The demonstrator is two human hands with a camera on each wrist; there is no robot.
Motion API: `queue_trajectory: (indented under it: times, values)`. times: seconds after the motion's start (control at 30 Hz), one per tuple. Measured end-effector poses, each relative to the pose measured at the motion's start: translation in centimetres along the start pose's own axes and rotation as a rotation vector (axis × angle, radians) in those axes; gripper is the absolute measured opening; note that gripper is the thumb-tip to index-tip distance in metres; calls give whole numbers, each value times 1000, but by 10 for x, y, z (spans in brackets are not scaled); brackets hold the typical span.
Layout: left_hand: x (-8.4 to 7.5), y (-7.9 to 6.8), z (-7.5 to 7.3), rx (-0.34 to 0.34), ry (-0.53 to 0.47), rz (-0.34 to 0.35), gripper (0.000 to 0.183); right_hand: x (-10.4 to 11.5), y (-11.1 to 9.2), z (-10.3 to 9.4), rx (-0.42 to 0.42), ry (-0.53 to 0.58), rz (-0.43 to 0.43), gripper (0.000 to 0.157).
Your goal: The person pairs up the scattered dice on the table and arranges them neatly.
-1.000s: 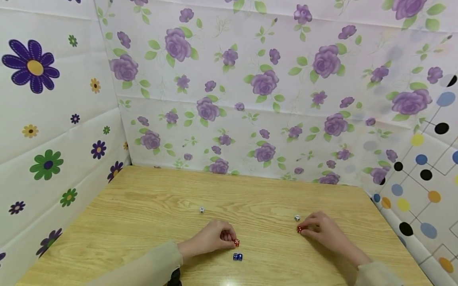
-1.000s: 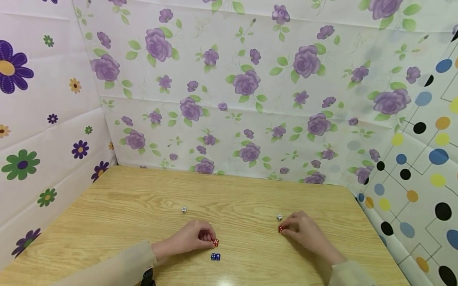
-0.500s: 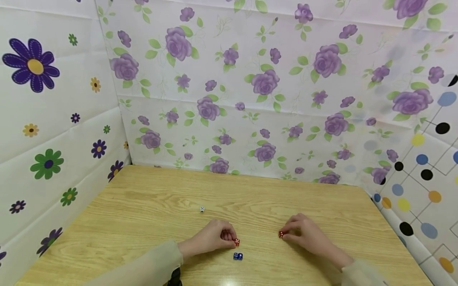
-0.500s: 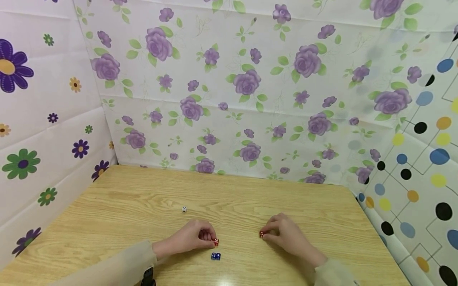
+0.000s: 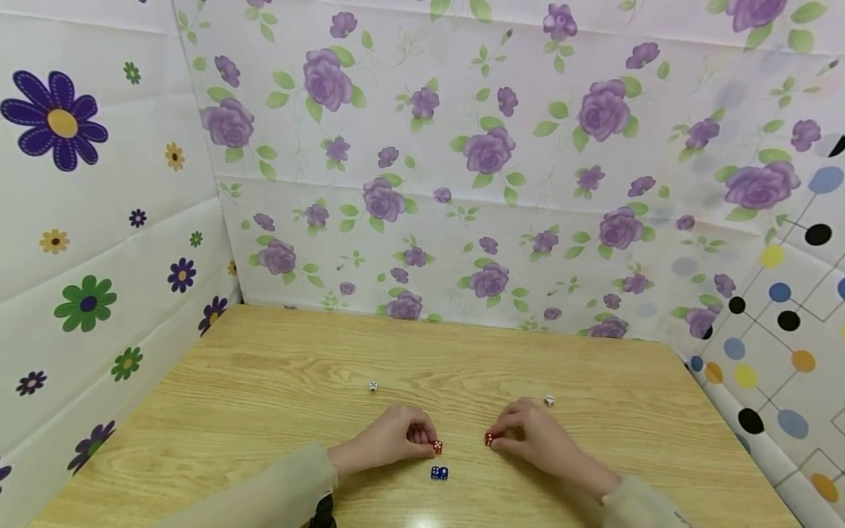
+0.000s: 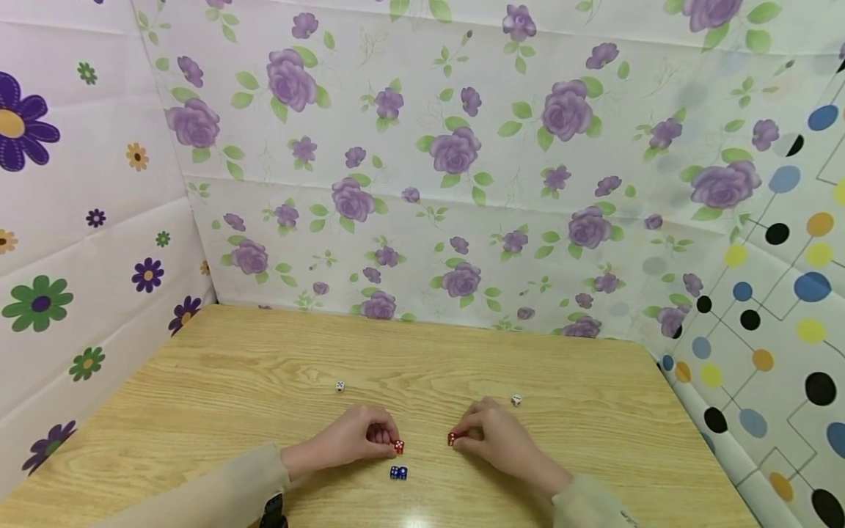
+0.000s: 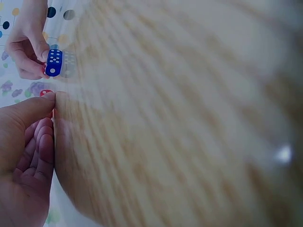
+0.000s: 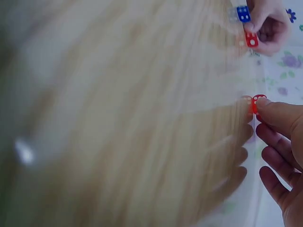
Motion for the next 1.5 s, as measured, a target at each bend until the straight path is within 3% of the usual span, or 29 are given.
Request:
queue_trajectory:
  times: [0.63,1.5]
  values:
    - [-3,0,-1,0,-20,-4,9,41,19,26,37,57,-58,9]
    - [-3,0,-2,-3,3,8,11,53,28,38,57,79,-38,8]
Point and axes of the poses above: each hand's wrist, its own y-axis towards the middle knuckle, its own z-axis out of the palm, x = y × z, the point moved 9 cm from there along y, towards the middle knuckle, and after that the axes turned 2 degrees about -x, right-handed, at the moved point
